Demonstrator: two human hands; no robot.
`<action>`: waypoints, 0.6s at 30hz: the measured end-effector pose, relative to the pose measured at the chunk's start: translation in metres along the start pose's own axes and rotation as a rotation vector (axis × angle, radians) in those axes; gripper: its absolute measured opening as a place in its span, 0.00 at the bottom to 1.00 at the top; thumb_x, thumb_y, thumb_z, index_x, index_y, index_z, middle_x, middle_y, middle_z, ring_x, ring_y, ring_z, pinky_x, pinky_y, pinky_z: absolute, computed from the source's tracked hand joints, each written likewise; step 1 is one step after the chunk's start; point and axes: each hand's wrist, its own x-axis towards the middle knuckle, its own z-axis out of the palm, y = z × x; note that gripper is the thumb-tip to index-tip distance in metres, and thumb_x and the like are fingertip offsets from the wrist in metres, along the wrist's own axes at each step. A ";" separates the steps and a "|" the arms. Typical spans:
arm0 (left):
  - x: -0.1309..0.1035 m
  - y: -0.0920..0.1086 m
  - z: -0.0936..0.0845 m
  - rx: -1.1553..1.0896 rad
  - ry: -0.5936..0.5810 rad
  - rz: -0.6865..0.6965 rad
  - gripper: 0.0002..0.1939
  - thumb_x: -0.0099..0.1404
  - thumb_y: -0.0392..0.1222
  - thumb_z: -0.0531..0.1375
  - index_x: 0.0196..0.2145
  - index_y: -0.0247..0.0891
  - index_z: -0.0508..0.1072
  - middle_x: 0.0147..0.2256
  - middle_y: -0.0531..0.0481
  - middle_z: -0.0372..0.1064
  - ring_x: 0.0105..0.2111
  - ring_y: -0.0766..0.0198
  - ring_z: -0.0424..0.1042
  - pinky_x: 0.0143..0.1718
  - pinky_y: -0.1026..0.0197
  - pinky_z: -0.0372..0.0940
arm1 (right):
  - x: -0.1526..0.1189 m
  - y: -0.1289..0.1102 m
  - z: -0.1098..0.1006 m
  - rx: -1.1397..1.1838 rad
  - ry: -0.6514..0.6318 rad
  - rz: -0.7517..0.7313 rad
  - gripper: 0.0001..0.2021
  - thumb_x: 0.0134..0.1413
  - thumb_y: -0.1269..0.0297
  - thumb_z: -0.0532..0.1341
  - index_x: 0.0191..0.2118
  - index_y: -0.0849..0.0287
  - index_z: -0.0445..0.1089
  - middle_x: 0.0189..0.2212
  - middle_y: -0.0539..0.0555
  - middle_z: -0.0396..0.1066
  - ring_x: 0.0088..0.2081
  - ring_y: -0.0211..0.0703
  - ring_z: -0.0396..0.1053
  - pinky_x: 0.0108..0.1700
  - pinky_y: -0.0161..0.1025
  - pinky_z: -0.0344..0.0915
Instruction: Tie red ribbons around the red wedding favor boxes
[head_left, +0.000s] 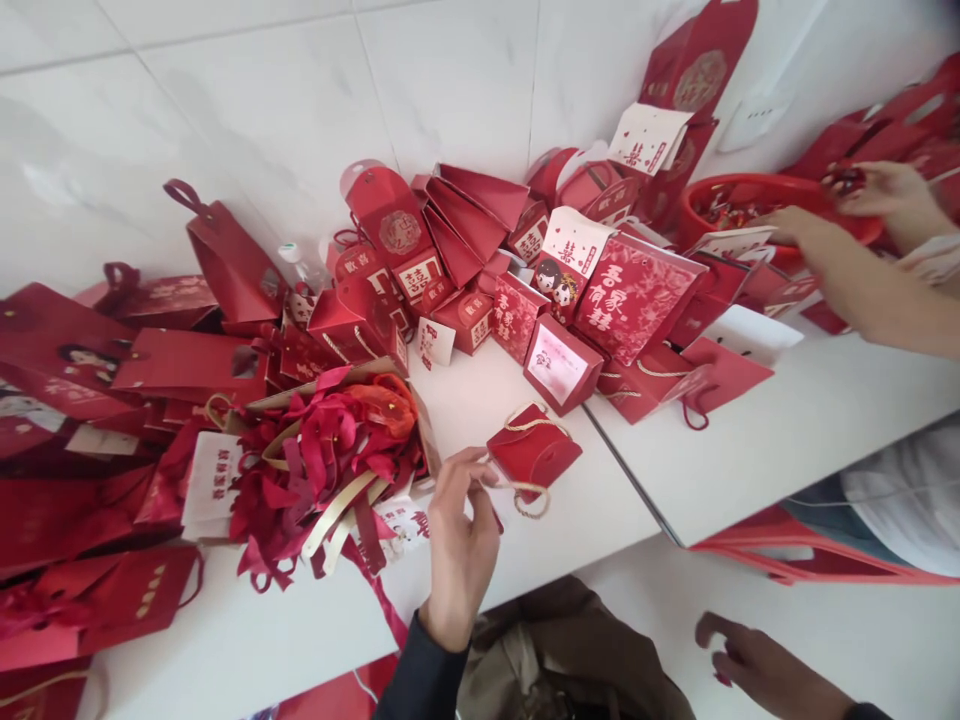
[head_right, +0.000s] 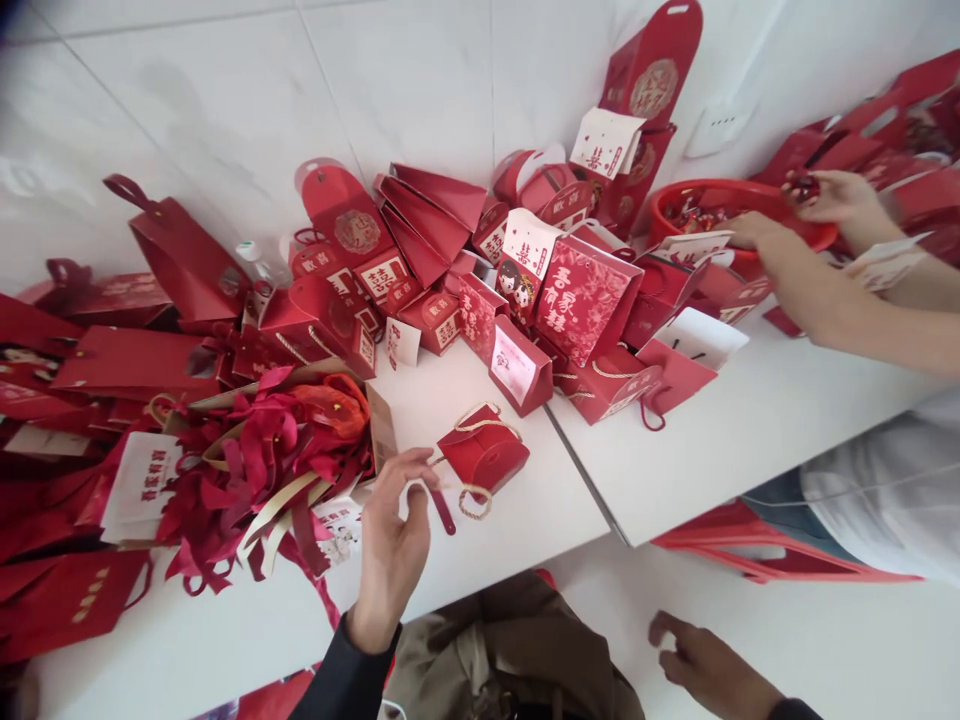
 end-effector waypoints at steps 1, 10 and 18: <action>-0.003 0.001 -0.003 -0.026 0.012 -0.040 0.16 0.67 0.25 0.49 0.30 0.40 0.71 0.45 0.46 0.76 0.51 0.58 0.75 0.51 0.54 0.69 | 0.001 -0.013 -0.001 0.018 0.022 -0.031 0.07 0.51 0.57 0.58 0.33 0.47 0.73 0.17 0.45 0.65 0.21 0.50 0.69 0.29 0.43 0.63; 0.021 0.009 0.014 0.072 -0.148 0.050 0.13 0.70 0.35 0.57 0.51 0.38 0.71 0.52 0.40 0.72 0.57 0.51 0.69 0.61 0.44 0.63 | 0.035 -0.213 -0.058 0.034 0.157 -0.451 0.15 0.68 0.50 0.54 0.44 0.53 0.71 0.24 0.46 0.69 0.23 0.40 0.64 0.28 0.35 0.63; -0.002 0.014 0.018 0.085 -0.130 0.034 0.14 0.64 0.26 0.58 0.44 0.39 0.74 0.43 0.45 0.74 0.45 0.56 0.74 0.50 0.52 0.71 | 0.094 -0.264 -0.051 -0.068 0.147 -0.645 0.11 0.58 0.54 0.58 0.36 0.54 0.73 0.34 0.56 0.80 0.37 0.53 0.79 0.41 0.43 0.69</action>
